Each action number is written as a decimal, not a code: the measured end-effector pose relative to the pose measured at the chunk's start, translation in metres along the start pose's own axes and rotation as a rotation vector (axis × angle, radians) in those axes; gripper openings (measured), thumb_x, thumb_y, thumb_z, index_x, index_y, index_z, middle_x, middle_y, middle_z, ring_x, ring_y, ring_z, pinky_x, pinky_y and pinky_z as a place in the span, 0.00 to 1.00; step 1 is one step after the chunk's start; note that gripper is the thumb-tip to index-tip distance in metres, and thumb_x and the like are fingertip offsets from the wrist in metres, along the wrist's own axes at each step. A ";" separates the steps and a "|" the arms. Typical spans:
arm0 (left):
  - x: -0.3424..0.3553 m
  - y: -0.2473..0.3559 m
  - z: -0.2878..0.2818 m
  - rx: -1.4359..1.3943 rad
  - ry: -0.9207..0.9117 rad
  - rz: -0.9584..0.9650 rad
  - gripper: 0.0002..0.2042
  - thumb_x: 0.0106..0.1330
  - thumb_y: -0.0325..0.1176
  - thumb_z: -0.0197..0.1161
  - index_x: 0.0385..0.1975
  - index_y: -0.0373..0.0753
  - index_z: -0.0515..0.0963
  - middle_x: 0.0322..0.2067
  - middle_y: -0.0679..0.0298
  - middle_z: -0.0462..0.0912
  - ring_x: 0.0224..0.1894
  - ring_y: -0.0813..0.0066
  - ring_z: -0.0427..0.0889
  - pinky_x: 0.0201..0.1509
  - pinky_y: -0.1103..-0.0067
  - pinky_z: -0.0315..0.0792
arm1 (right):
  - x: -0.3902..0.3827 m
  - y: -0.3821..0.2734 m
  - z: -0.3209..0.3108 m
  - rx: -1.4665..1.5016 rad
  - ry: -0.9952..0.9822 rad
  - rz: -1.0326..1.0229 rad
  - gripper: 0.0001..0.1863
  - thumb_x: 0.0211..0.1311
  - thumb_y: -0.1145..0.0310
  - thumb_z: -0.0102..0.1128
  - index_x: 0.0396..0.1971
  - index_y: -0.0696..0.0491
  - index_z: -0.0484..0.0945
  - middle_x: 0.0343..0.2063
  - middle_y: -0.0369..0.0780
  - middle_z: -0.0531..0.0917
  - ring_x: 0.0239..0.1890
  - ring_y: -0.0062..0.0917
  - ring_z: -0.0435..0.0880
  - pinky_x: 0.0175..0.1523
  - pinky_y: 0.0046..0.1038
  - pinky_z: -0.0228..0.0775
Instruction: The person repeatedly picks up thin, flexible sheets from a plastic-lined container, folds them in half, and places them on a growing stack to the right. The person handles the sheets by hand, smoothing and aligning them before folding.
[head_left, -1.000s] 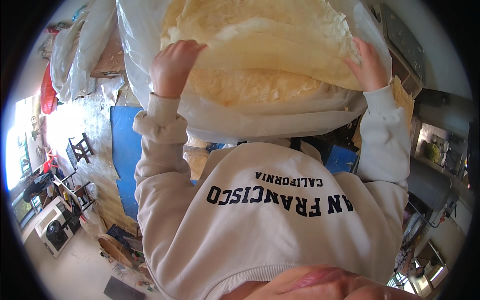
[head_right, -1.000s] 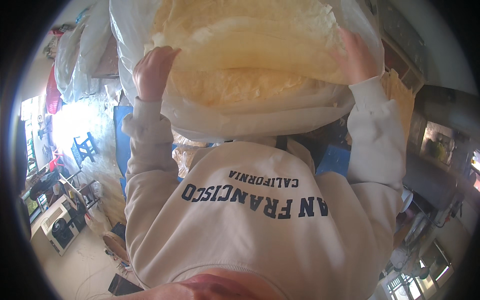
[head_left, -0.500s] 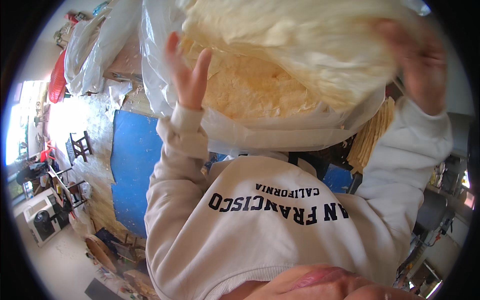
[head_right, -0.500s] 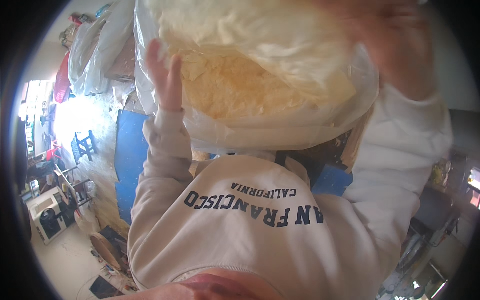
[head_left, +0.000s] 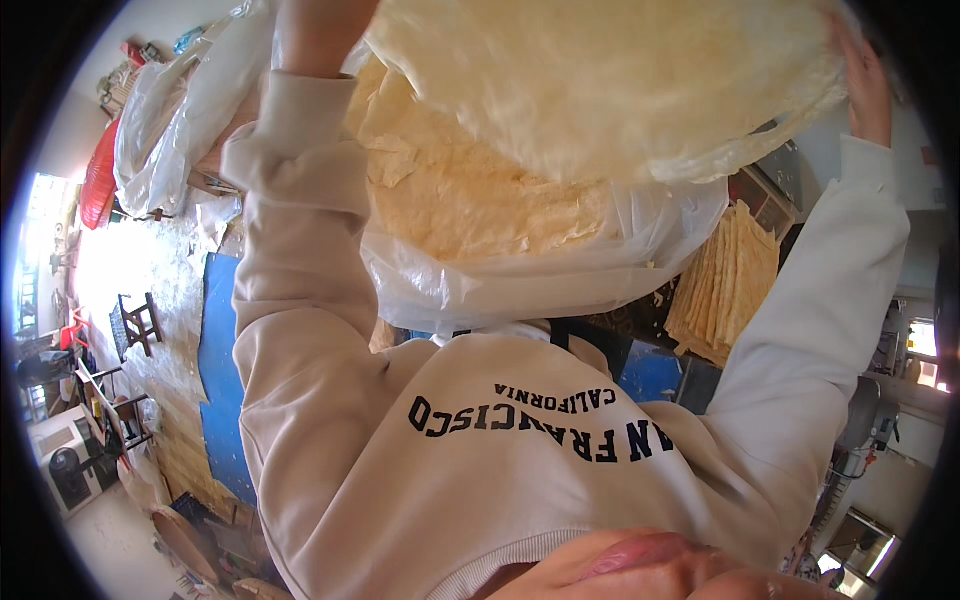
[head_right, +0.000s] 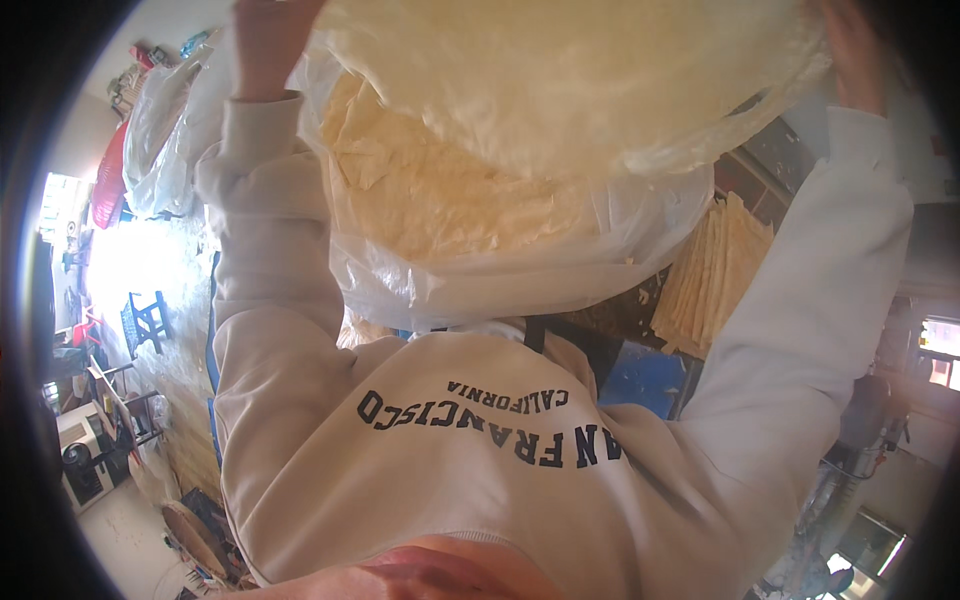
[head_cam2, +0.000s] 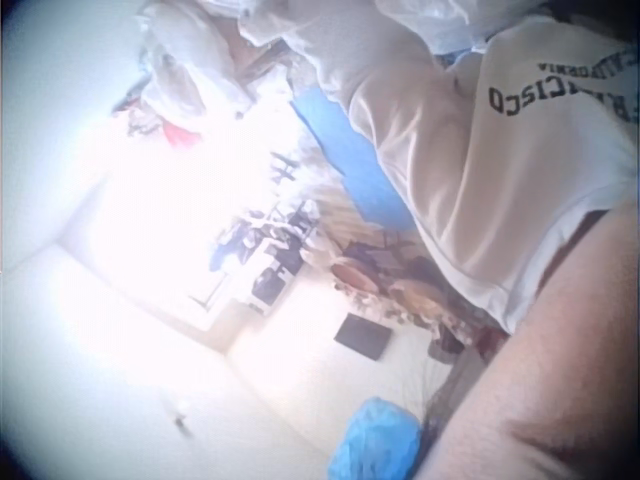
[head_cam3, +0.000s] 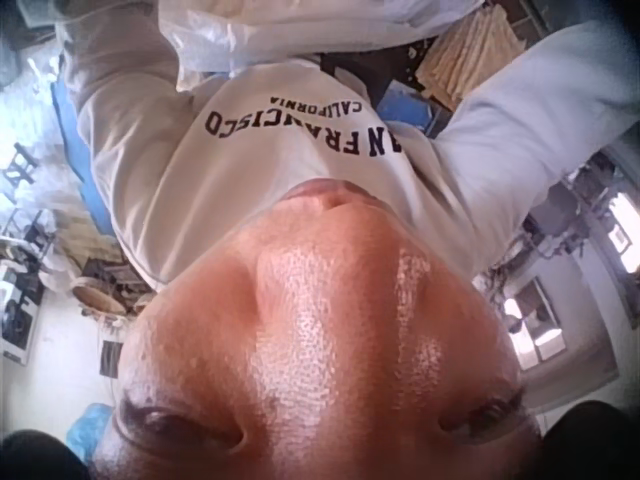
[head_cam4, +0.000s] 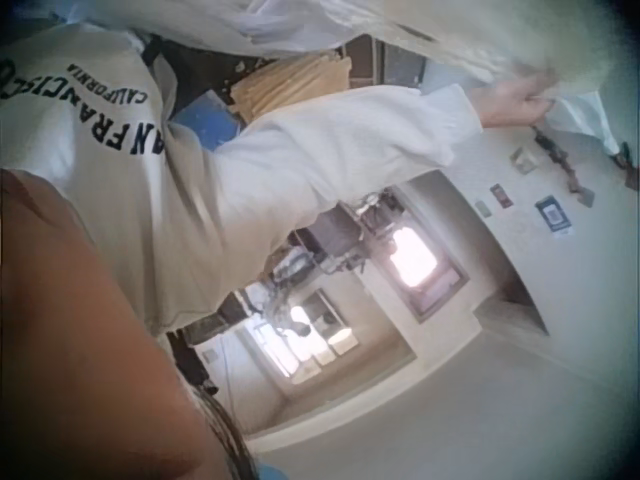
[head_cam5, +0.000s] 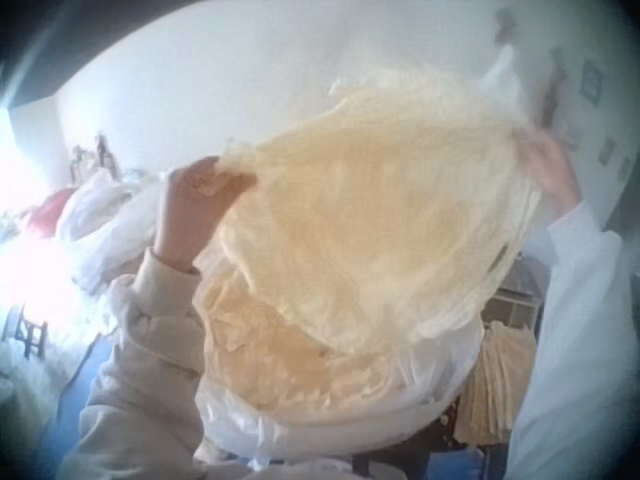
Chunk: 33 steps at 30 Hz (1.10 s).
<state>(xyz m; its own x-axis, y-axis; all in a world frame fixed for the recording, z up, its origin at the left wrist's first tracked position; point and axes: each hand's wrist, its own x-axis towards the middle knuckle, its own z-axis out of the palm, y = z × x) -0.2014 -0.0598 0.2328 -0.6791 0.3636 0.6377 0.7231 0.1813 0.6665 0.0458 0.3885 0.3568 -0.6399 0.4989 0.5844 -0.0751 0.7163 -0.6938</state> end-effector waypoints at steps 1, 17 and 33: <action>-0.013 0.011 -0.011 0.143 0.086 0.047 0.11 0.65 0.36 0.67 0.44 0.40 0.83 0.40 0.56 0.87 0.40 0.70 0.85 0.53 0.75 0.77 | -0.005 0.010 -0.005 0.083 0.072 0.003 0.18 0.74 0.65 0.54 0.57 0.59 0.77 0.58 0.39 0.78 0.61 0.23 0.75 0.65 0.27 0.64; -0.255 -0.011 -0.030 0.364 -0.756 0.231 0.12 0.55 0.27 0.61 0.39 0.41 0.83 0.46 0.65 0.85 0.51 0.65 0.83 0.52 0.70 0.77 | -0.273 0.110 0.070 -0.276 -1.075 -0.005 0.20 0.48 0.87 0.62 0.43 0.55 0.84 0.48 0.39 0.85 0.64 0.43 0.74 0.64 0.36 0.67; -0.225 -0.090 -0.015 -0.221 -0.367 -0.738 0.11 0.65 0.33 0.69 0.38 0.31 0.80 0.28 0.65 0.84 0.29 0.83 0.81 0.34 0.85 0.76 | -0.248 0.163 0.144 -0.155 -0.602 0.420 0.12 0.72 0.61 0.58 0.41 0.55 0.77 0.26 0.25 0.74 0.28 0.07 0.66 0.30 0.17 0.59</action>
<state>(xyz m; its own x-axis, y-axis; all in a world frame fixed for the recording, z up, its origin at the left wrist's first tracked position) -0.1156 -0.1717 0.0356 -0.8550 0.5022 -0.1291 0.0446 0.3193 0.9466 0.0822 0.3111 0.0377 -0.9021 0.4241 -0.0791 0.3480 0.6070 -0.7145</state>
